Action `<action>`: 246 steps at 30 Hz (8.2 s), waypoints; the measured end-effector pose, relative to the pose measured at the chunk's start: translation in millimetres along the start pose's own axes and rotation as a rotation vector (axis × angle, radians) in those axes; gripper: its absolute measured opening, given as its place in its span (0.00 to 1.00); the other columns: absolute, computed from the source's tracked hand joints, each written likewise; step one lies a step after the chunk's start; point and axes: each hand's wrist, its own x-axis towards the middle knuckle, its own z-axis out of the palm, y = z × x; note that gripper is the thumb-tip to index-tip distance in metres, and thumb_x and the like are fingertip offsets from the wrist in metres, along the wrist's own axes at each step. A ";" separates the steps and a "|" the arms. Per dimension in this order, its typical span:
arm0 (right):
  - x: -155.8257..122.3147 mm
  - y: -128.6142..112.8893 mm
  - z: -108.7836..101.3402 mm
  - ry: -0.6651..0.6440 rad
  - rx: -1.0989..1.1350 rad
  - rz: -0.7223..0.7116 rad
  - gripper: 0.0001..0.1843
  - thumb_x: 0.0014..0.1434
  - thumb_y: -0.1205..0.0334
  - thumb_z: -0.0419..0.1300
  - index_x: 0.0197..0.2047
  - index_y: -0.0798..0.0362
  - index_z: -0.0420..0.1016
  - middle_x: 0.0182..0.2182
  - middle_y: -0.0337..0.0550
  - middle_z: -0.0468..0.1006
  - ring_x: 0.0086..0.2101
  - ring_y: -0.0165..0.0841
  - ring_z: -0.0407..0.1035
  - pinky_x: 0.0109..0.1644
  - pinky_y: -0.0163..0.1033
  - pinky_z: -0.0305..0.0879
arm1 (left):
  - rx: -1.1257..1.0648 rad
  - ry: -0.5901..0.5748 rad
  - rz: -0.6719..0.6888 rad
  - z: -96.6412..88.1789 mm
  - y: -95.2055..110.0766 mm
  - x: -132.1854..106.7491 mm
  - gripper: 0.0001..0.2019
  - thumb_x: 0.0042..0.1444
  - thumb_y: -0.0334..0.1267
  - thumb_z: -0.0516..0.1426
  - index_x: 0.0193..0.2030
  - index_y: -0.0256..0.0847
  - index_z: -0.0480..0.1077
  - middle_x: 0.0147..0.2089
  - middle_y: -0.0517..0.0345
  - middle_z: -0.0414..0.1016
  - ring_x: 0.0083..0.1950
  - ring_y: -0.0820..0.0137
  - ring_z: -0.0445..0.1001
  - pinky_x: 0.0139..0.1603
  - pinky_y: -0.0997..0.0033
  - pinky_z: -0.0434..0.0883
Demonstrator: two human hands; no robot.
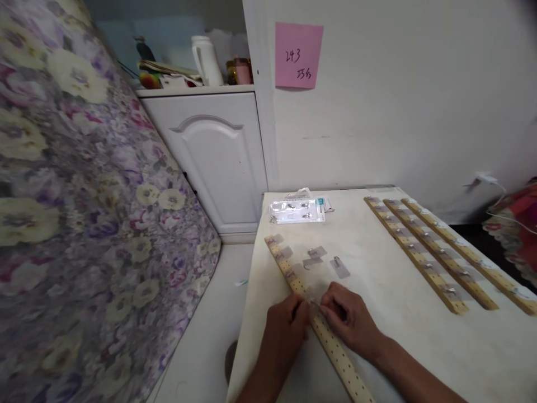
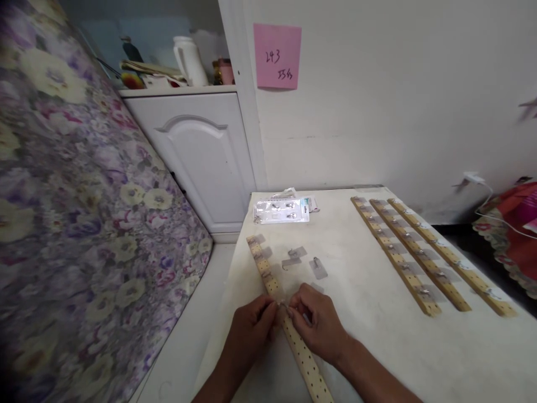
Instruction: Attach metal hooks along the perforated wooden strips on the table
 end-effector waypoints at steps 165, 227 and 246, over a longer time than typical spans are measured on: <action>23.1 22.7 30.2 0.067 -0.153 0.245 0.13 0.56 0.63 0.54 0.44 0.55 0.72 0.35 0.45 0.76 0.34 0.36 0.70 0.39 0.41 0.67 | 1.027 -0.140 0.085 12.9 -20.5 -25.0 0.25 0.57 0.24 0.46 0.61 0.41 0.58 0.49 0.49 0.73 0.44 0.63 0.75 0.40 0.63 0.74; 8.9 10.8 18.5 0.018 -0.530 -0.209 0.17 0.60 0.69 0.52 0.50 0.46 0.72 0.47 0.51 0.73 0.47 0.42 0.66 0.50 0.53 0.58 | 1.131 -0.164 0.109 12.6 -14.3 -27.0 0.28 0.56 0.21 0.46 0.64 0.39 0.55 0.49 0.47 0.73 0.43 0.65 0.76 0.40 0.66 0.75; 7.9 40.1 -13.3 0.135 -0.317 0.006 0.16 0.60 0.66 0.49 0.49 0.49 0.71 0.42 0.47 0.73 0.42 0.38 0.69 0.46 0.45 0.65 | 0.968 -0.172 0.115 7.1 -14.5 -27.5 0.25 0.59 0.27 0.44 0.63 0.40 0.56 0.50 0.47 0.72 0.45 0.61 0.75 0.42 0.63 0.72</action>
